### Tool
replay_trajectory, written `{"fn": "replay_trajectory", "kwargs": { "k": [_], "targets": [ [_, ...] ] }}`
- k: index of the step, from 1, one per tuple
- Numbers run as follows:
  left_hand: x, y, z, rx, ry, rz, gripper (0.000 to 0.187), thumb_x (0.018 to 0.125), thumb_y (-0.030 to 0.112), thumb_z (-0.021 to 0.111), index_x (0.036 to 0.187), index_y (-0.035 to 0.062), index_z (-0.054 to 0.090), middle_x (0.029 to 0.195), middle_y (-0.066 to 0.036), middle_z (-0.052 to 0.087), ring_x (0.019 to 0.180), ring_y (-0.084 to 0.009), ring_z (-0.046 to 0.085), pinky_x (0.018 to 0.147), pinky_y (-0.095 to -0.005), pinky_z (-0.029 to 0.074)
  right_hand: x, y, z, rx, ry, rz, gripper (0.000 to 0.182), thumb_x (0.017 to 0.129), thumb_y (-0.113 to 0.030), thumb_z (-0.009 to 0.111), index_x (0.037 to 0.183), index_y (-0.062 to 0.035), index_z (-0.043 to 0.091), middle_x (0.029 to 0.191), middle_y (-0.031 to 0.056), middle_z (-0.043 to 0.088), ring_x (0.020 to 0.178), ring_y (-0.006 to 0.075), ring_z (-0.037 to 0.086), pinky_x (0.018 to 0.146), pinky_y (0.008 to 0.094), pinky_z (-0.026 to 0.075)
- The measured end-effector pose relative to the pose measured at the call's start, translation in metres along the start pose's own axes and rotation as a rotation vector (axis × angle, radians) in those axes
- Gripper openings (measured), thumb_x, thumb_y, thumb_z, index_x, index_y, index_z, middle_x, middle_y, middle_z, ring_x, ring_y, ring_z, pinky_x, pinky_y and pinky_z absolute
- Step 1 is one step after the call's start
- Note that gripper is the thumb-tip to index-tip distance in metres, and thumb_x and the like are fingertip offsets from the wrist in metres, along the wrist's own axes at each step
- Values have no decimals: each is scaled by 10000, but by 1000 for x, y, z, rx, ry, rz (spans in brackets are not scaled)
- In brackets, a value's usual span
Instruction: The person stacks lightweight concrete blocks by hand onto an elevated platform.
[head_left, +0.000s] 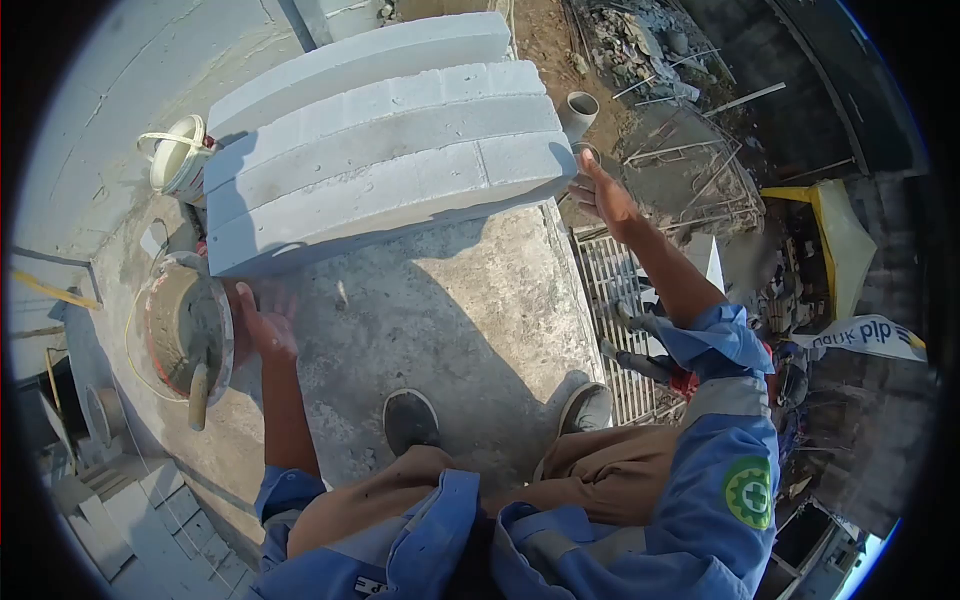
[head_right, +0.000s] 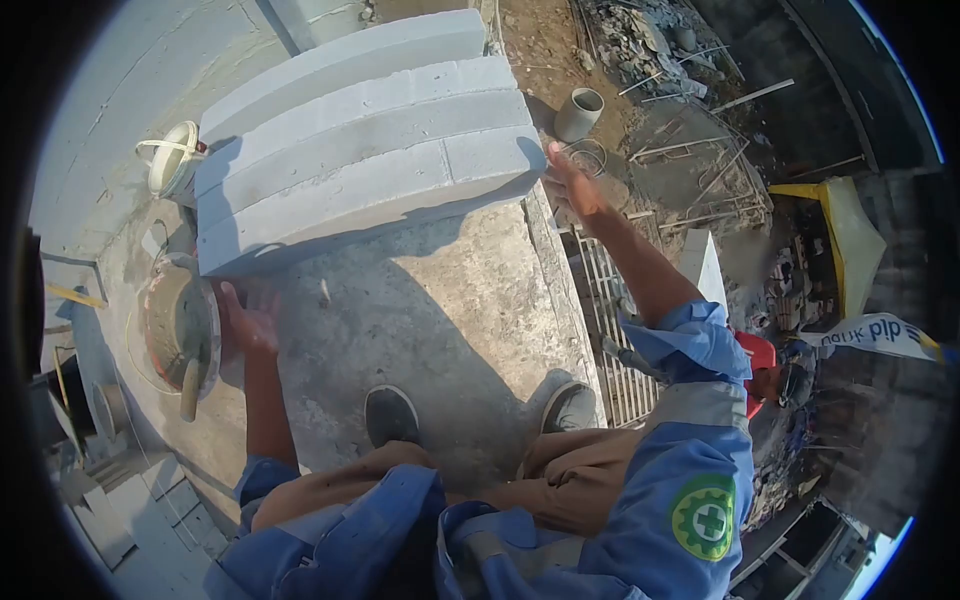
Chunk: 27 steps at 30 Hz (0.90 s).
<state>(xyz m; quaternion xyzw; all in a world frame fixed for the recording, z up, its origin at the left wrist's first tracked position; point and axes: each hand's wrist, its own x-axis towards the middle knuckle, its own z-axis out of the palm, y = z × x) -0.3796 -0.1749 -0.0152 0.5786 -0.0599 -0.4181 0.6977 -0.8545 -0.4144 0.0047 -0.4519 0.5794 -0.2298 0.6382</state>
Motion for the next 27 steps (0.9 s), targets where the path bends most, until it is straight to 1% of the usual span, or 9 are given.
{"fn": "replay_trajectory", "kwargs": {
  "k": [4, 8, 11, 13, 15, 18, 22, 25, 27],
  "targets": [
    [23, 3, -64, -198, -54, 86, 1115, 827, 650, 610, 1514, 59, -38, 1571, -213, -34, 1445, -396, 159, 1152, -554, 245, -100, 58, -52, -527, 54, 50, 610, 852, -642, 598, 851, -34, 654, 705, 31, 551, 697, 165, 535, 663, 363, 447],
    [19, 5, -26, -191, 37, 122, 1032, 842, 613, 627, 1516, 66, 68, 1568, -186, 59, 1408, -364, 268, 1133, -478, 292, -188, 171, -103, -533, 127, 88, 463, 874, -421, 659, 969, 31, 686, 855, 101, 696, 773, 155, 645, 721, 304, 512],
    [2, -42, -6, 193, 2, -42, 893, 860, 560, 643, 1484, 67, 238, 1512, -158, 265, 1319, -315, 388, 1077, -425, 340, -257, 230, -138, 69, 328, 345, 317, 929, -288, 576, 992, 9, 671, 947, 141, 696, 816, 201, 682, 741, 323, 539],
    [-65, -72, 61, 702, -235, -245, 732, 884, 477, 650, 1430, 80, 369, 1384, -120, 456, 1170, -252, 510, 972, -373, 420, -285, 283, -169, 422, 550, 468, 449, 939, -371, 543, 1140, 28, 591, 1050, 170, 673, 939, 265, 669, 837, 380, 537],
    [-127, -86, 132, 917, -916, -431, 613, 913, 282, 653, 1418, 67, 380, 1266, -112, 550, 973, -162, 591, 837, -325, 495, -287, 332, -196, 646, 649, 508, 571, 934, -438, 542, 1235, 47, 531, 1104, 187, 658, 1020, 300, 655, 889, 410, 530],
    [-191, -117, 231, 1142, -1623, -400, 738, 896, 288, 674, 1459, 11, 286, 1292, -189, 529, 998, -203, 610, 838, -313, 504, -257, 366, -215, 1179, 909, 203, 966, 877, -677, 496, 1473, 30, 215, 1429, 241, 403, 1283, 390, 454, 1082, 470, 365],
    [-281, -238, 359, 1014, -1222, -391, 1363, 659, 693, 756, 1485, -71, -13, 1379, -338, 384, 1223, -347, 495, 934, -377, 483, -189, 353, -230, 1277, 707, -295, 993, 864, -753, 391, 1496, -9, 207, 1496, 193, 338, 1343, 372, 387, 1107, 476, 324],
    [-345, -283, 415, 621, -668, -424, 1140, 661, 551, 830, 1340, -101, 187, 1259, -303, 472, 1164, -364, 542, 948, -419, 470, -166, 332, -220, 1144, 611, -495, 973, 853, -766, 361, 1503, -54, 228, 1512, 155, 331, 1344, 356, 389, 1093, 486, 342],
    [-333, -291, 384, 798, -779, -148, 981, 665, 441, 846, 1249, -82, 257, 1182, -276, 528, 1096, -359, 579, 939, -414, 468, -168, 335, -211, 1245, 567, -381, 945, 858, -740, 378, 1498, -58, 241, 1500, 153, 349, 1334, 354, 401, 1087, 489, 347]
  ]
}}
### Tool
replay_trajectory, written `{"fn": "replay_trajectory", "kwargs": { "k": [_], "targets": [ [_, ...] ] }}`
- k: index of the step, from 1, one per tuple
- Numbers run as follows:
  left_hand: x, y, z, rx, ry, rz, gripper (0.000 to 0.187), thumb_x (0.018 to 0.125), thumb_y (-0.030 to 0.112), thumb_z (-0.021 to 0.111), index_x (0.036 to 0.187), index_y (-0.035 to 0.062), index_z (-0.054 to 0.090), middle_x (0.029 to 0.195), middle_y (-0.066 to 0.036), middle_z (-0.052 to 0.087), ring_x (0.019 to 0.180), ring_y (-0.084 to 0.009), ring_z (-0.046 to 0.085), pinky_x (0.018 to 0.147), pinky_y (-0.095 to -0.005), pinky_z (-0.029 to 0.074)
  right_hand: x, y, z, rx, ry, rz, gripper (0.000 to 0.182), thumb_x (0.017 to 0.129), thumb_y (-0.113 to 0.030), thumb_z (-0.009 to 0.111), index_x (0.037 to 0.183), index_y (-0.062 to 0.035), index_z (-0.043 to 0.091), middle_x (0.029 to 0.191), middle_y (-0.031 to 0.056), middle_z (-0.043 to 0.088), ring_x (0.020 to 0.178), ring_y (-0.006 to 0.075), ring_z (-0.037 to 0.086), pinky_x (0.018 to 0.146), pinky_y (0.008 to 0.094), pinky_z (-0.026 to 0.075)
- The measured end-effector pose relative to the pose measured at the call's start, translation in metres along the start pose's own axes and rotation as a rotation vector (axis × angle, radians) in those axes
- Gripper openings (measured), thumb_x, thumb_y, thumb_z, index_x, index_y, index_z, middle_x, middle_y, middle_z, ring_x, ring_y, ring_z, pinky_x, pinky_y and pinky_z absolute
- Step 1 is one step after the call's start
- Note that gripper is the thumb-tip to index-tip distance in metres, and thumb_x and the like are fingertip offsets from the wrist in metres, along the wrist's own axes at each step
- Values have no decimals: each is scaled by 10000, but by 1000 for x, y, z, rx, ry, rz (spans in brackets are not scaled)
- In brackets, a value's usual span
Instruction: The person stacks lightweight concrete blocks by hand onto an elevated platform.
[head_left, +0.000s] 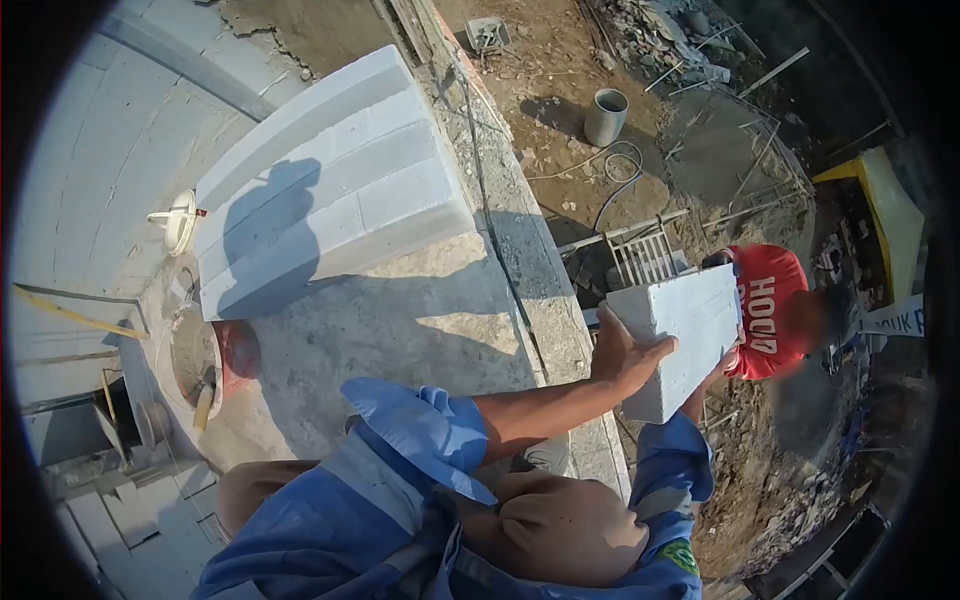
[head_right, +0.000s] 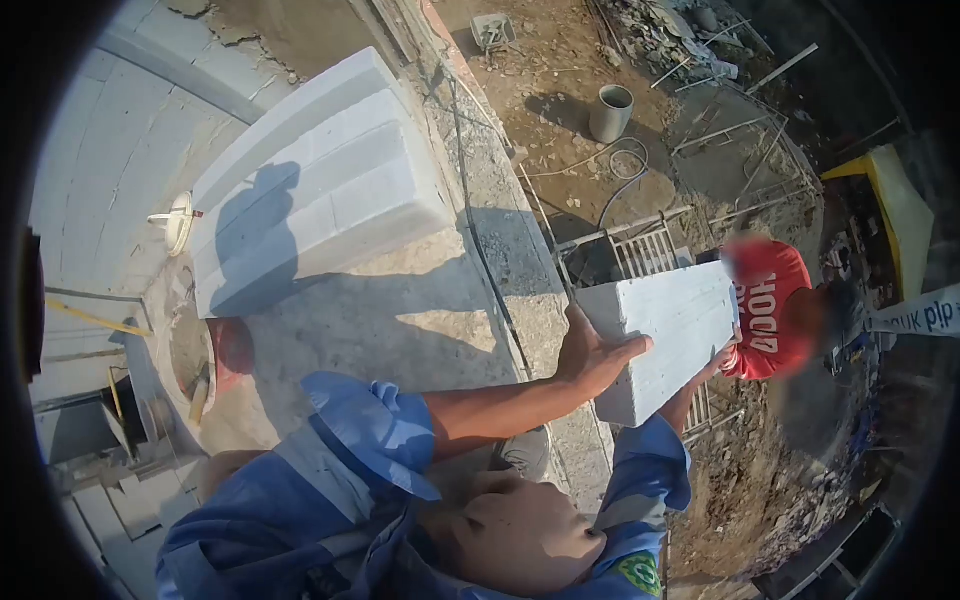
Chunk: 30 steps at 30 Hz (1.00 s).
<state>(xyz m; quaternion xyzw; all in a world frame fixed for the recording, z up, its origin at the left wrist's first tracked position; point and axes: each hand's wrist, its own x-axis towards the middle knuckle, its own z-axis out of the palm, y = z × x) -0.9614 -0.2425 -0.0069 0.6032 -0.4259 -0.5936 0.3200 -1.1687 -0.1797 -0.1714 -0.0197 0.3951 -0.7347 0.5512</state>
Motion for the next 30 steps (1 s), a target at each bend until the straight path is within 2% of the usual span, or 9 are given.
{"fn": "replay_trajectory", "kwargs": {
  "k": [4, 10, 12, 14, 16, 20, 22, 27, 30],
  "targets": [
    [-4, -1, -56, 86, -140, -220, 966, 664, 404, 833, 1238, -113, 255, 1147, -272, 553, 1086, -351, 587, 928, -374, 471, -4, 9, 9, 26, -45, 77, 890, 868, -687, 411, 1487, -65, 268, 1476, 148, 384, 1314, 350, 423, 1075, 496, 358],
    [-45, 4, -187, 156, -132, -212, 1048, 643, 428, 841, 1272, -160, 243, 1165, -257, 545, 1105, -325, 562, 961, -371, 444, -24, 29, 31, 35, -108, 128, 809, 883, -609, 460, 1472, -76, 308, 1439, 140, 438, 1285, 343, 457, 1057, 506, 375],
    [-53, -22, -246, -38, -140, -167, 983, 692, 383, 826, 1306, -140, 265, 1173, -226, 547, 1098, -294, 563, 966, -368, 434, -37, 33, 48, 27, -136, 165, 782, 888, -583, 477, 1466, -80, 322, 1427, 137, 455, 1275, 341, 468, 1051, 509, 380],
    [-83, 25, -315, -93, -183, -336, 839, 742, 311, 798, 1320, -81, 333, 1174, -181, 553, 1083, -260, 572, 937, -374, 455, -57, 49, 73, 14, -119, 213, 756, 893, -557, 493, 1461, -83, 335, 1414, 135, 473, 1265, 339, 479, 1045, 512, 386],
    [-103, 1, -380, -248, -132, -404, 681, 790, 257, 731, 1324, -18, 409, 1179, -144, 568, 1097, -252, 572, 967, -402, 442, -81, 61, 106, 1, -74, 252, 687, 862, -467, 552, 1417, -92, 398, 1345, 116, 527, 1189, 308, 538, 964, 492, 459],
    [-149, -69, -472, -465, -39, -289, 677, 796, 307, 684, 1343, 0, 430, 1217, -150, 561, 1105, -265, 579, 939, -411, 473, -128, 87, 194, -286, -178, 417, 679, 808, -420, 637, 1372, -95, 445, 1322, 112, 518, 1197, 307, 521, 947, 485, 477],
    [-167, -107, -505, -563, -24, -259, 701, 807, 352, 665, 1363, 4, 418, 1238, -159, 552, 1118, -265, 574, 932, -401, 482, -146, 105, 239, -459, -138, 513, 670, 800, -446, 649, 1346, -104, 465, 1263, 92, 561, 1097, 279, 592, 830, 414, 542],
    [-162, -162, -562, -924, 171, -97, 672, 871, 438, 569, 1376, 17, 427, 1277, -184, 540, 1130, -286, 572, 947, -414, 474, -163, 166, 317, -586, -200, 601, 656, 804, -357, 694, 1331, -69, 431, 1316, 141, 490, 1189, 340, 515, 972, 529, 475],
    [-143, -190, -577, -1141, 224, -5, 625, 907, 455, 529, 1369, 42, 452, 1286, -147, 546, 1137, -269, 568, 957, -414, 468, -174, 181, 340, -650, -163, 651, 630, 811, -378, 703, 1310, -97, 441, 1310, 142, 491, 1190, 338, 516, 983, 522, 476]
  ]
}}
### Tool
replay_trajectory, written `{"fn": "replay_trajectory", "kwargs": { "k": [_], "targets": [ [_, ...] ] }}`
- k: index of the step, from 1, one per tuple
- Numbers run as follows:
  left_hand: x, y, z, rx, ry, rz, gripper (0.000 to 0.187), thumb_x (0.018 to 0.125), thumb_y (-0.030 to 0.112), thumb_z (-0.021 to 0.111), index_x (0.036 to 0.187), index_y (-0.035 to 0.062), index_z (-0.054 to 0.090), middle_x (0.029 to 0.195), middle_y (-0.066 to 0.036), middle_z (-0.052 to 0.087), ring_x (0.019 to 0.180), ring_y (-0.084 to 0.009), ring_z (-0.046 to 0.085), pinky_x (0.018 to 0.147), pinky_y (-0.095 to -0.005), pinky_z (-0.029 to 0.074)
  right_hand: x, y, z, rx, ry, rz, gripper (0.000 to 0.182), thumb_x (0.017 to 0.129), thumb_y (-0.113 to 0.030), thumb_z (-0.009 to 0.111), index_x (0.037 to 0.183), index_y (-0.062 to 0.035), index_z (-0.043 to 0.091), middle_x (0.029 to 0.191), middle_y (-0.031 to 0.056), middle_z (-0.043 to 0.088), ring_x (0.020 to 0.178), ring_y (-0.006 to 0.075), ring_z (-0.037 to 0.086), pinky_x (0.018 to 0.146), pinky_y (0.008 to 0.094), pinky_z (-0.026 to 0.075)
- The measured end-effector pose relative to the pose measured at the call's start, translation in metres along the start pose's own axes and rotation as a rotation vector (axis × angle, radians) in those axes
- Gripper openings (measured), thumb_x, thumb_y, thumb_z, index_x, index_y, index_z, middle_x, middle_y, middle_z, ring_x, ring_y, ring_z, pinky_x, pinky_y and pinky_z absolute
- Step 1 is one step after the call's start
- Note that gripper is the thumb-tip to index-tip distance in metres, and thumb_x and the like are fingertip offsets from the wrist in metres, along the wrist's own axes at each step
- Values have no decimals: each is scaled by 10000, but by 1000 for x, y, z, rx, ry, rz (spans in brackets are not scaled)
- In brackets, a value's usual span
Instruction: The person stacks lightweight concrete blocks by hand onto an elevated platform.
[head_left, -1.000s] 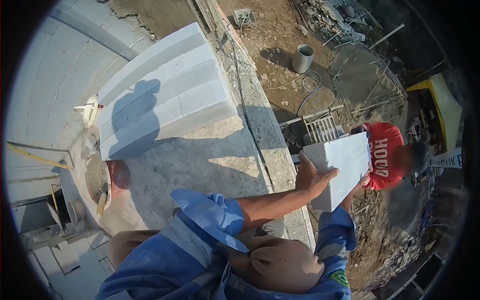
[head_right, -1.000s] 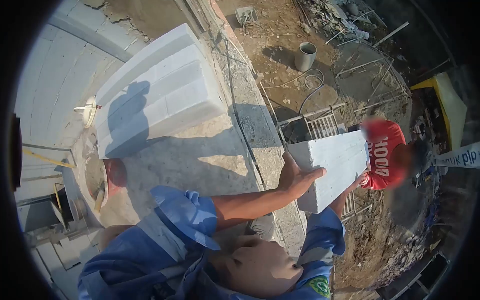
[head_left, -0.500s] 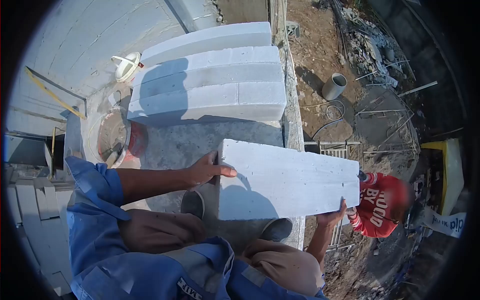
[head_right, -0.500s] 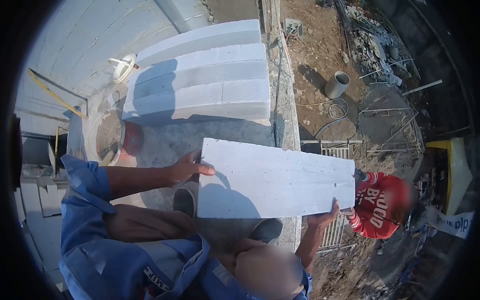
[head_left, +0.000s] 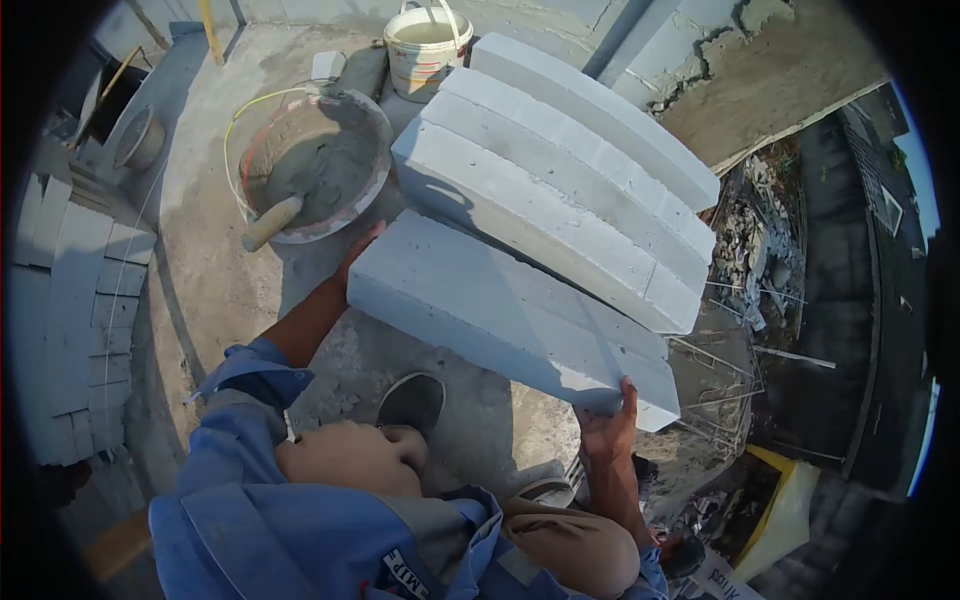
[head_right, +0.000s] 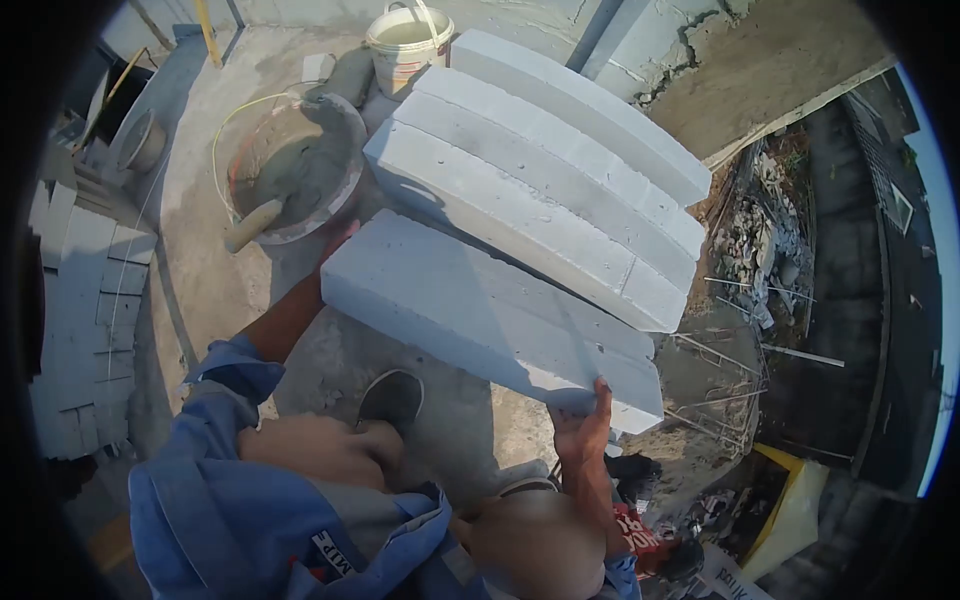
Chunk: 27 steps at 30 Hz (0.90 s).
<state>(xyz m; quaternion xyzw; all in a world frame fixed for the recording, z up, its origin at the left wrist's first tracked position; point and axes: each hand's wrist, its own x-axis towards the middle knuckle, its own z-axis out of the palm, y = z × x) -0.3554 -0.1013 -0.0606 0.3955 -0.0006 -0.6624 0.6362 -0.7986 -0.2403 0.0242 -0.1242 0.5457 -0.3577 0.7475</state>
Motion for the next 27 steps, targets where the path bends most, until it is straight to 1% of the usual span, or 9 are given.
{"fn": "replay_trajectory", "kwargs": {
  "k": [5, 8, 11, 16, 19, 21, 22, 24, 27],
  "targets": [
    [1, 3, -3, 265, 130, 276, 559, 957, 486, 437, 1340, 84, 500, 1273, -91, 559, 1152, -225, 552, 955, -417, 470, 11, -3, 39, -215, 87, 10, 728, 811, -583, 693, 1326, -151, 414, 1276, 112, 500, 1250, 325, 461, 1052, 483, 404],
    [17, 9, 1, -121, 135, 95, 534, 964, 515, 451, 1349, 146, 483, 1283, -47, 547, 1148, -215, 544, 982, -388, 471, 7, -28, 27, -428, -19, 113, 740, 860, -578, 638, 1304, -43, 385, 1282, 232, 518, 1132, 350, 568, 976, 443, 463],
    [30, 15, 24, -154, 395, 60, 698, 970, 593, 323, 1396, 44, 391, 1334, -155, 444, 1183, -269, 489, 1031, -451, 430, -4, -66, 30, -497, -6, 170, 745, 881, -579, 601, 1307, -7, 387, 1252, 282, 535, 1047, 354, 617, 884, 402, 508],
    [33, 13, 59, -223, 441, 91, 796, 954, 662, 285, 1473, 59, 268, 1427, -176, 335, 1232, -277, 441, 1060, -487, 391, 65, -127, -74, -1293, 341, -194, 710, 861, -660, 565, 1195, -38, 488, 1143, 176, 626, 929, 263, 659, 749, 349, 521],
    [30, 15, 72, -309, 463, 65, 736, 967, 606, 324, 1463, 64, 282, 1443, -157, 327, 1257, -310, 402, 1057, -493, 370, 98, -138, -58, -806, 530, -261, 679, 897, -619, 545, 1299, -74, 484, 1232, 141, 589, 1082, 249, 597, 883, 380, 471],
    [35, 18, 69, -143, 591, 180, 682, 993, 541, 365, 1475, 66, 283, 1449, -121, 359, 1282, -271, 400, 1061, -453, 351, 114, -143, -30, -557, -138, -100, 657, 929, -580, 516, 1394, -120, 451, 1308, 78, 554, 1224, 228, 504, 1005, 392, 391],
    [40, 21, 59, -137, 600, 187, 682, 993, 541, 365, 1475, 66, 283, 1449, -121, 359, 1282, -271, 400, 1061, -453, 351, 117, -139, -24, -552, -147, -93, 657, 929, -580, 516, 1394, -120, 451, 1308, 78, 554, 1224, 228, 504, 1005, 392, 391],
    [51, 24, 41, 172, 627, 689, 612, 1020, 439, 394, 1480, 46, 300, 1463, -77, 387, 1314, -211, 385, 1073, -354, 301, 112, -136, -21, -472, -249, -120, 669, 934, -563, 519, 1430, -126, 411, 1347, 64, 530, 1238, 256, 492, 1040, 420, 377],
    [56, 33, 29, 244, 638, 691, 508, 1043, 329, 382, 1464, 49, 339, 1463, -73, 391, 1286, -199, 403, 1073, -296, 291, 106, -134, -15, -429, -335, -143, 676, 919, -567, 543, 1415, -123, 422, 1319, 77, 546, 1222, 268, 504, 1056, 456, 372]
  ]
}}
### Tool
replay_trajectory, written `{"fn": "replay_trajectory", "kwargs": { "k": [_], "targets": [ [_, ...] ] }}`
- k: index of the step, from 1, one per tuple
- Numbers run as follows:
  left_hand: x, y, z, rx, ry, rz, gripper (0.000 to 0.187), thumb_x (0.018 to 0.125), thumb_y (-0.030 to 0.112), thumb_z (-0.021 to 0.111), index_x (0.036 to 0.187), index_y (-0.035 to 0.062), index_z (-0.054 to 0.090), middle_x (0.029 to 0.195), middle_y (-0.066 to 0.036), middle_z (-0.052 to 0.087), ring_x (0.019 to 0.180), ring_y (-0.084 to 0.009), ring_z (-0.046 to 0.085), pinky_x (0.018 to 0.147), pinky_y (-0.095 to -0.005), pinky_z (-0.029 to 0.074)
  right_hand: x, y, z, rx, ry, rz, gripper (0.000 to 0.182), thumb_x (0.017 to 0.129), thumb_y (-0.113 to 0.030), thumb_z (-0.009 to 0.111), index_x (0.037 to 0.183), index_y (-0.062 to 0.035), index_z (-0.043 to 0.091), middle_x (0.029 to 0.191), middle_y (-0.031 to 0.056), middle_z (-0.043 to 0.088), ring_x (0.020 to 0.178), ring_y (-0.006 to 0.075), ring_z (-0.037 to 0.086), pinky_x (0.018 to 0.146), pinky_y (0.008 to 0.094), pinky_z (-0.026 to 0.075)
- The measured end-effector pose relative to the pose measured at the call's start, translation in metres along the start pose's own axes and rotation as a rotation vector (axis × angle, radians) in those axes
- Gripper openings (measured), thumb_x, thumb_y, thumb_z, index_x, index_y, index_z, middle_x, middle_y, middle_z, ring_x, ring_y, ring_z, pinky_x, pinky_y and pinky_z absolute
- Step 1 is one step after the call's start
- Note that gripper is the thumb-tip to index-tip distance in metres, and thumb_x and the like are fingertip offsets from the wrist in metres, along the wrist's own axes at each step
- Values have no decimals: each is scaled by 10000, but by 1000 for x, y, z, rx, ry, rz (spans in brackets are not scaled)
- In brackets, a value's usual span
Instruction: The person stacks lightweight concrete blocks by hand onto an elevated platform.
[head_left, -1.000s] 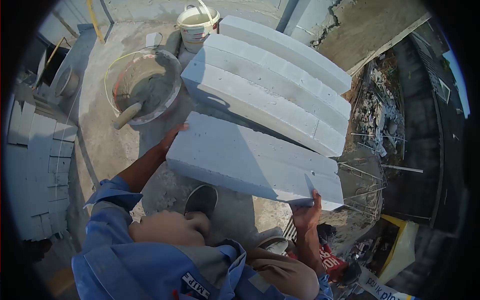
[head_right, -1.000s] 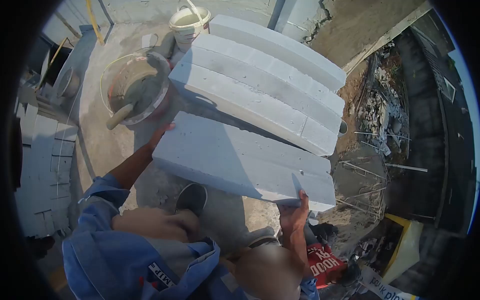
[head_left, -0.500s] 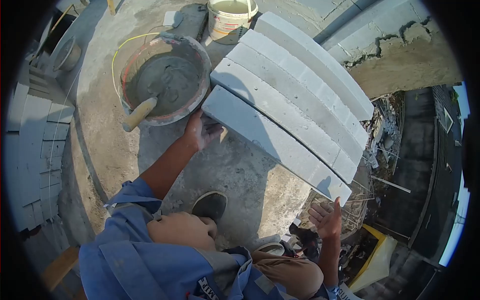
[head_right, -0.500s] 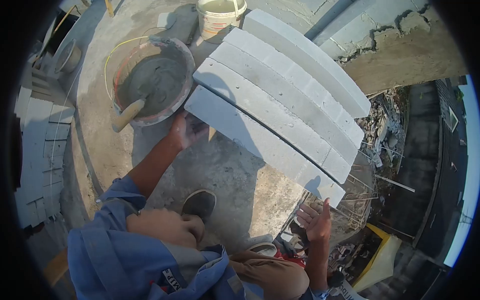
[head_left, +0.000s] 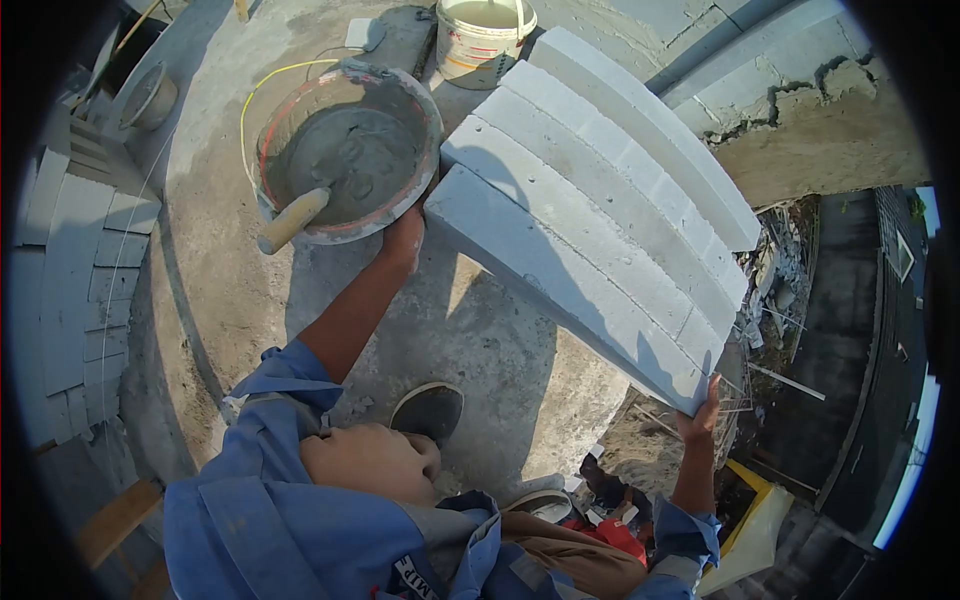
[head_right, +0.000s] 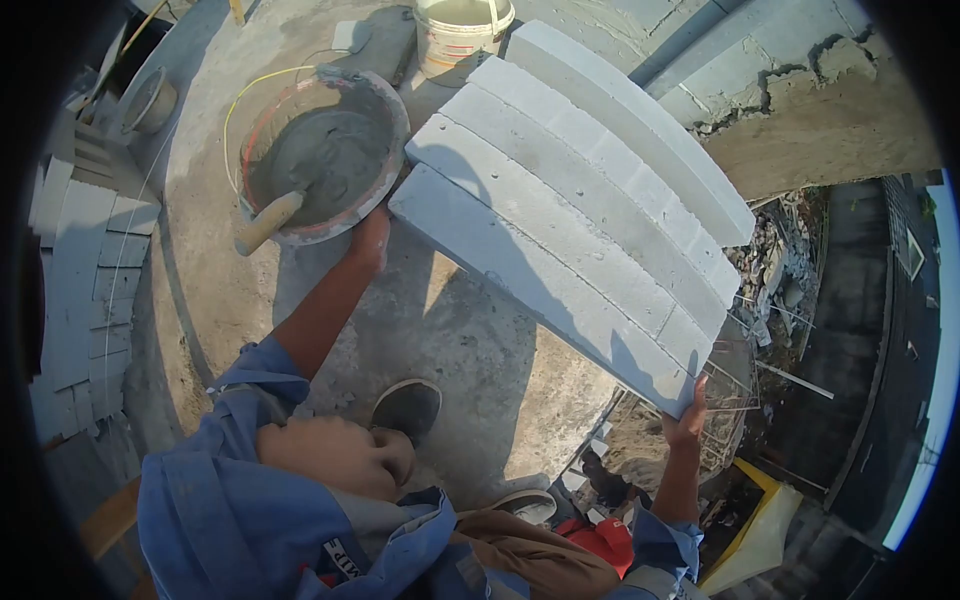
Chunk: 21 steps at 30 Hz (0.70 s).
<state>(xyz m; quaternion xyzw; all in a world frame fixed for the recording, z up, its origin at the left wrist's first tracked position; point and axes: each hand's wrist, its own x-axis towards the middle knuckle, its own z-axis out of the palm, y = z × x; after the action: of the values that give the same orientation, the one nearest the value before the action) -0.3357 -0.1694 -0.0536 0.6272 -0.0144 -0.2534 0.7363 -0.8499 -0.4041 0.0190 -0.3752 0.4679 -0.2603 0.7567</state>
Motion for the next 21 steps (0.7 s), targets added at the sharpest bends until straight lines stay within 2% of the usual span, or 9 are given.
{"fn": "replay_trajectory", "kwargs": {
  "k": [7, 9, 10, 12, 13, 15, 17, 19, 21],
  "targets": [
    [14, 4, -11, 22, 149, 5, 524, 1038, 335, 383, 1477, 56, 316, 1469, -63, 370, 1301, -202, 375, 1083, -291, 268, 15, 17, 10, -8, 13, 4, 676, 900, -531, 602, 1403, -113, 434, 1339, 71, 539, 1229, 267, 503, 1060, 448, 376],
    [21, -10, -17, -338, 61, -62, 528, 1029, 331, 382, 1477, 60, 313, 1475, -60, 354, 1303, -198, 361, 1082, -293, 259, 15, 18, 11, -28, 33, 28, 686, 937, -495, 571, 1444, -74, 381, 1376, 70, 511, 1261, 238, 483, 1069, 406, 362],
    [43, -35, -37, -333, 46, -66, 528, 1029, 331, 382, 1477, 60, 313, 1475, -60, 354, 1303, -198, 361, 1082, -293, 259, 18, 19, 8, -36, 59, 27, 683, 932, -493, 581, 1440, -78, 393, 1365, 67, 522, 1251, 231, 492, 1059, 396, 374],
    [90, -90, -77, -201, -125, 71, 484, 1023, 315, 386, 1435, 63, 374, 1390, -39, 432, 1250, -183, 416, 1060, -312, 311, 18, 20, 6, -54, 45, 8, 687, 929, -499, 586, 1435, -73, 400, 1368, 66, 518, 1247, 225, 493, 1056, 387, 378],
    [80, -79, -67, -198, -149, 61, 484, 1023, 315, 386, 1435, 63, 374, 1390, -39, 432, 1250, -183, 416, 1060, -312, 311, 18, 17, 5, -87, 15, -6, 692, 925, -504, 591, 1430, -68, 408, 1371, 64, 515, 1242, 220, 495, 1052, 379, 381],
    [57, -51, -51, 52, -36, 5, 452, 1023, 289, 354, 1411, 66, 412, 1343, -34, 476, 1187, -194, 471, 1009, -331, 374, 20, 16, 0, -122, 33, 12, 712, 914, -517, 603, 1421, -51, 419, 1381, 72, 504, 1240, 212, 493, 1045, 360, 385],
    [52, -38, -47, 122, -44, -13, 443, 1019, 282, 337, 1388, 63, 445, 1301, -39, 516, 1125, -204, 522, 944, -341, 428, 24, 20, -9, -175, 67, -17, 713, 919, -537, 581, 1434, -80, 399, 1367, 66, 516, 1208, 201, 517, 1023, 354, 408],
    [49, -30, -44, 53, -15, -88, 453, 1016, 301, 331, 1386, 69, 452, 1288, -44, 533, 1090, -214, 552, 905, -340, 454, 16, 12, 7, -221, 115, 38, 743, 906, -559, 588, 1430, -64, 406, 1383, 77, 508, 1215, 201, 515, 1017, 350, 409],
    [53, -33, -47, 65, -24, -92, 468, 1015, 324, 330, 1391, 73, 449, 1310, -47, 523, 1112, -216, 543, 920, -349, 445, 16, 10, 9, -172, 113, 43, 816, 867, -548, 653, 1419, 0, 408, 1367, 114, 514, 1230, 223, 507, 1035, 347, 402]
  ]
}}
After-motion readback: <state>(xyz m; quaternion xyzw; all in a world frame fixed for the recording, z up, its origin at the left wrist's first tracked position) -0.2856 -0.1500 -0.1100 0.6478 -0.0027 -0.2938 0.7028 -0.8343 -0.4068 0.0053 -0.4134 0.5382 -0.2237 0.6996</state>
